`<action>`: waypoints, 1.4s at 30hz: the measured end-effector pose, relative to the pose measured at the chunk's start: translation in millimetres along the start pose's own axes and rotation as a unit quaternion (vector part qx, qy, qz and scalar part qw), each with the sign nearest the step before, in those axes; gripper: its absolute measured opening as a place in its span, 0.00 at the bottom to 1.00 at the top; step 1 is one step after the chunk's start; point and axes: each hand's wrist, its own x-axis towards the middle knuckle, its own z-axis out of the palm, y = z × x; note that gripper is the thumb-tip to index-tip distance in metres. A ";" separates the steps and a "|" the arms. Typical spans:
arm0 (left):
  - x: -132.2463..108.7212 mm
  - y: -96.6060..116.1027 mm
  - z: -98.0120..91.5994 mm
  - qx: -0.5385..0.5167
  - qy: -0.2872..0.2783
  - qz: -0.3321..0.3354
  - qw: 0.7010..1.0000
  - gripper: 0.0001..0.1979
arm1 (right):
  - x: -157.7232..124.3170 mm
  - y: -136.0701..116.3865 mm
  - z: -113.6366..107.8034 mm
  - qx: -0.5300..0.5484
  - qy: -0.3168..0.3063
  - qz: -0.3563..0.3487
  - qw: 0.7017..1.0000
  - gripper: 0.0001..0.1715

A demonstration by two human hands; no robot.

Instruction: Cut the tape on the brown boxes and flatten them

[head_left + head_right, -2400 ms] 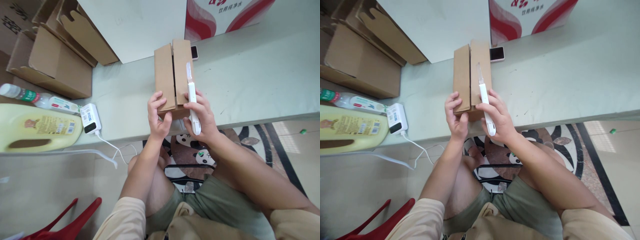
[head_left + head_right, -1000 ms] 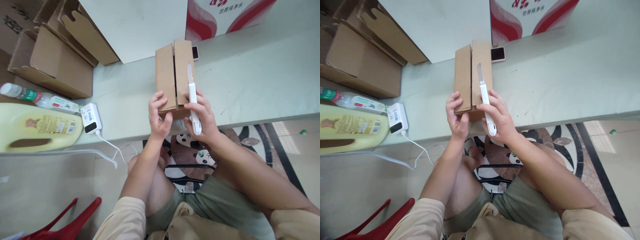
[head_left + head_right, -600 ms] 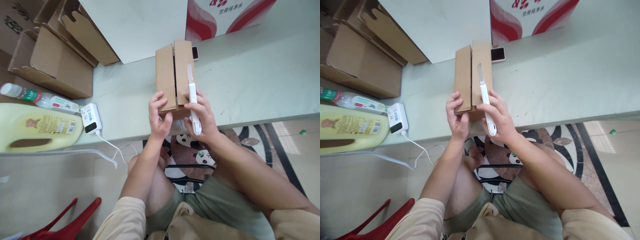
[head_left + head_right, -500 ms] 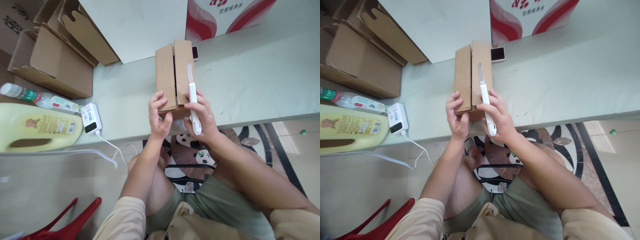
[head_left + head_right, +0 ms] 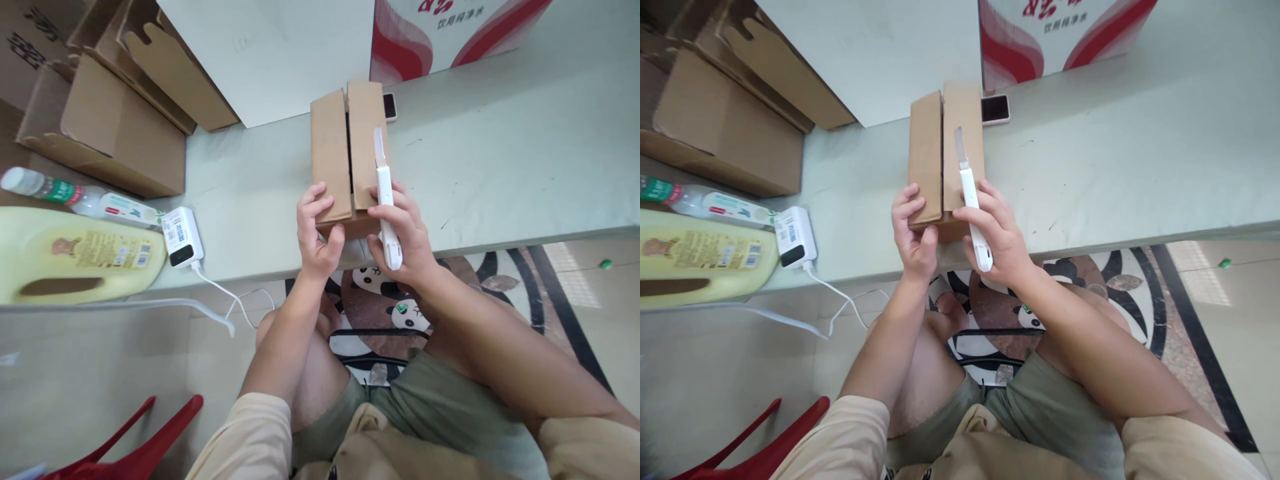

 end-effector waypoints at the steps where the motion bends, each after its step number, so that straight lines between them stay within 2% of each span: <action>1: -0.1 -0.4 0.0 0.000 0.000 0.000 1.000 0.19 | 0.3 0.1 0.1 0.001 0.001 -0.002 1.000 0.27; 15: 3.4 -2.1 -5.3 0.004 -0.019 0.012 1.000 0.19 | -0.7 -0.1 0.5 0.001 -0.002 0.011 1.000 0.27; 20: 6.0 1.8 -13.9 0.012 -0.024 -0.027 0.999 0.18 | -3.7 -5.3 -3.8 0.040 -0.002 0.027 0.999 0.29; 24: 7.9 4.4 -17.8 -0.002 0.049 -0.087 0.995 0.19 | -9.9 -4.9 -9.1 0.056 0.005 0.073 0.996 0.29; 26: 9.6 6.5 -19.0 -0.015 0.100 -0.144 0.984 0.22 | -12.6 -1.8 -9.9 0.056 -0.002 0.096 0.994 0.30; 30: 15.1 12.9 -22.0 -0.072 0.195 -0.306 0.929 0.23 | -15.1 5.9 -7.7 0.045 -0.021 0.141 0.989 0.33; 33: 18.6 16.1 -25.8 -0.124 0.210 -0.362 0.900 0.21 | -15.3 9.3 -4.9 0.046 -0.024 0.166 0.985 0.34; 35: 19.1 15.5 -28.9 -0.136 0.197 -0.354 0.904 0.22 | -15.2 10.0 -4.0 0.049 -0.026 0.168 0.984 0.35; 37: 18.6 12.3 -32.0 -0.117 0.173 -0.319 0.924 0.25 | -14.9 9.8 -4.0 0.049 -0.022 0.158 0.986 0.35; 39: 18.4 8.1 -33.9 -0.079 0.139 -0.254 0.954 0.28 | -13.9 8.6 -4.7 0.048 -0.008 0.140 0.989 0.34; 42: 19.0 5.1 -32.1 -0.030 0.087 -0.122 0.988 0.30 | -11.4 5.1 -5.1 0.055 0.020 0.095 0.994 0.34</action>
